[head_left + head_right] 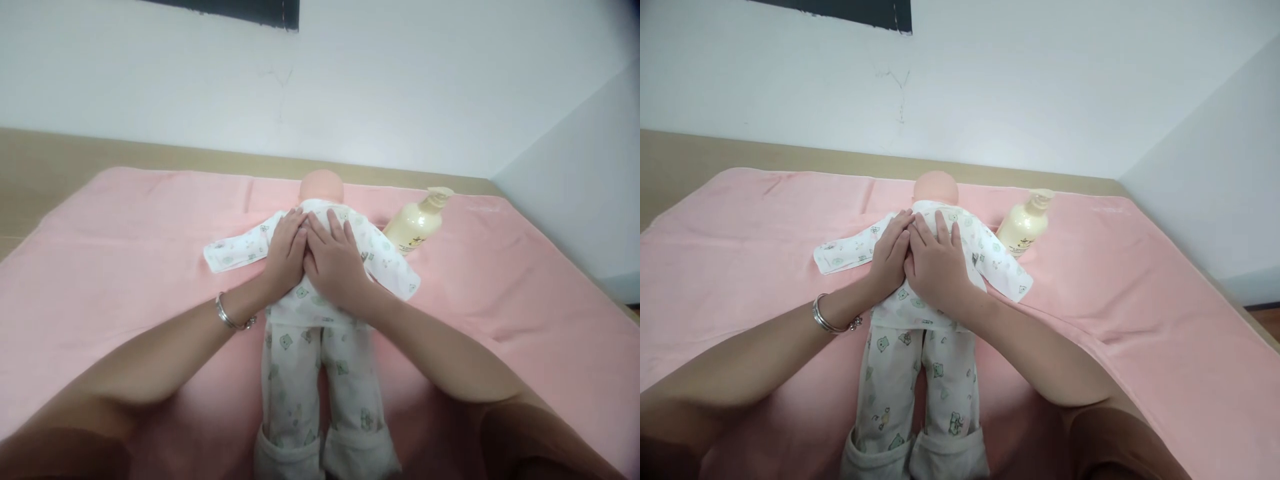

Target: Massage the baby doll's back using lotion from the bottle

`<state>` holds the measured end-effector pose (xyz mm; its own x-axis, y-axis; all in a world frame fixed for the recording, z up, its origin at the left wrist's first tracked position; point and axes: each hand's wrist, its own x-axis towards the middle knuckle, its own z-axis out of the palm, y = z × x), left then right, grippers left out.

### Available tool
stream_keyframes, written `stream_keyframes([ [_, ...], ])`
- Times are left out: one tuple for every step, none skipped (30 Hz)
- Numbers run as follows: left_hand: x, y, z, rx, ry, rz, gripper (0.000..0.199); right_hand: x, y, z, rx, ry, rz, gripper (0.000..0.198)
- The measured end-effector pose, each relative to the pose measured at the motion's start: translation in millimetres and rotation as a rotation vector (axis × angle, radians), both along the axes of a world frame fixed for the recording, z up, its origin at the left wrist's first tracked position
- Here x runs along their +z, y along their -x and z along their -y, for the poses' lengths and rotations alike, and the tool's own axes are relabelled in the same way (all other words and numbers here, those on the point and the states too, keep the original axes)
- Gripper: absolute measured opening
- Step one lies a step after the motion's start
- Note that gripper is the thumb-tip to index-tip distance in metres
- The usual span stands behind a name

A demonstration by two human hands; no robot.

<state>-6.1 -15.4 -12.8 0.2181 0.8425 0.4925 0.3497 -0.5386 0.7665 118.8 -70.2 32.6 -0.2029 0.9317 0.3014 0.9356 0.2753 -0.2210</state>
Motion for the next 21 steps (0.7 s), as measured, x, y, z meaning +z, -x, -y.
stream_keyframes([
  [0.4, 0.1, -0.1, -0.002, 0.000, 0.001, 0.050, 0.7, -0.6, 1.3, 0.030, 0.002, -0.001, 0.052],
  [0.8, 0.2, -0.1, 0.000, 0.002, -0.003, 0.051, 1.5, -3.1, 0.1, 0.057, 0.006, -0.008, 0.051],
  [1.1, 0.1, -0.2, 0.005, 0.006, -0.010, 0.051, 2.1, -7.1, -3.1, 0.082, 0.011, -0.018, 0.050],
  [1.3, 0.0, -0.2, 0.010, 0.013, -0.019, 0.051, 2.7, -11.9, -7.8, 0.107, 0.016, -0.028, 0.050],
  [1.4, -0.1, -0.2, 0.015, 0.019, -0.028, 0.051, 3.0, -17.0, -13.2, 0.125, 0.022, -0.036, 0.049],
  [1.5, -0.3, -0.2, 0.019, 0.024, -0.035, 0.050, 3.1, -21.7, -18.4, 0.133, 0.026, -0.043, 0.048],
  [1.6, -0.4, 0.0, 0.022, 0.026, -0.040, 0.050, 3.0, -25.6, -23.1, 0.131, 0.029, -0.048, 0.047],
  [1.6, -0.6, 0.1, 0.021, 0.027, -0.045, 0.050, 2.8, -28.6, -26.7, 0.122, 0.029, -0.052, 0.046],
  [1.7, -0.7, 0.3, 0.019, 0.027, -0.047, 0.049, 2.5, -30.5, -29.2, 0.113, 0.030, -0.054, 0.045],
  [1.9, -0.8, 0.4, 0.017, 0.026, -0.048, 0.049, 2.1, -31.4, -30.5, 0.105, 0.030, -0.058, 0.044],
  [2.0, -1.0, 0.4, 0.015, 0.028, -0.049, 0.049, 1.8, -31.6, -31.0, 0.101, 0.030, -0.061, 0.043],
  [2.1, -1.1, 0.3, 0.014, 0.029, -0.049, 0.048, 1.6, -31.3, -30.7, 0.101, 0.031, -0.065, 0.043],
  [2.2, -1.3, 0.1, 0.012, 0.031, -0.050, 0.048, 1.3, -30.8, -30.1, 0.102, 0.031, -0.068, 0.042],
  [2.3, -1.5, -0.3, 0.013, 0.034, -0.049, 0.048, 0.9, -30.2, -29.3, 0.105, 0.029, -0.070, 0.042],
  [2.3, -1.6, -0.8, 0.015, 0.037, -0.047, 0.049, 0.3, -29.6, -28.4, 0.106, 0.021, -0.069, 0.041],
  [2.3, -1.8, -1.3, 0.016, 0.040, -0.046, 0.048, -0.5, -29.2, -27.6, 0.105, 0.006, -0.067, 0.041],
  [2.4, -2.0, -1.7, 0.017, 0.043, -0.045, 0.048, -1.5, -28.9, -27.1, 0.098, -0.013, -0.067, 0.042],
  [2.6, -2.2, -2.0, 0.019, 0.047, -0.047, 0.048, -2.7, -28.9, -26.9, 0.084, -0.034, -0.069, 0.042],
  [2.8, -2.3, -2.2, 0.020, 0.053, -0.050, 0.048, -3.9, -29.1, -27.1, 0.064, -0.052, -0.075, 0.044],
  [3.0, -2.5, -2.1, 0.021, 0.057, -0.054, 0.048, -5.1, -29.8, -27.9, 0.039, -0.064, -0.085, 0.045],
  [3.3, -2.7, -1.9, 0.022, 0.061, -0.059, 0.047, -6.1, -30.8, -29.3, 0.010, -0.069, -0.096, 0.047],
])
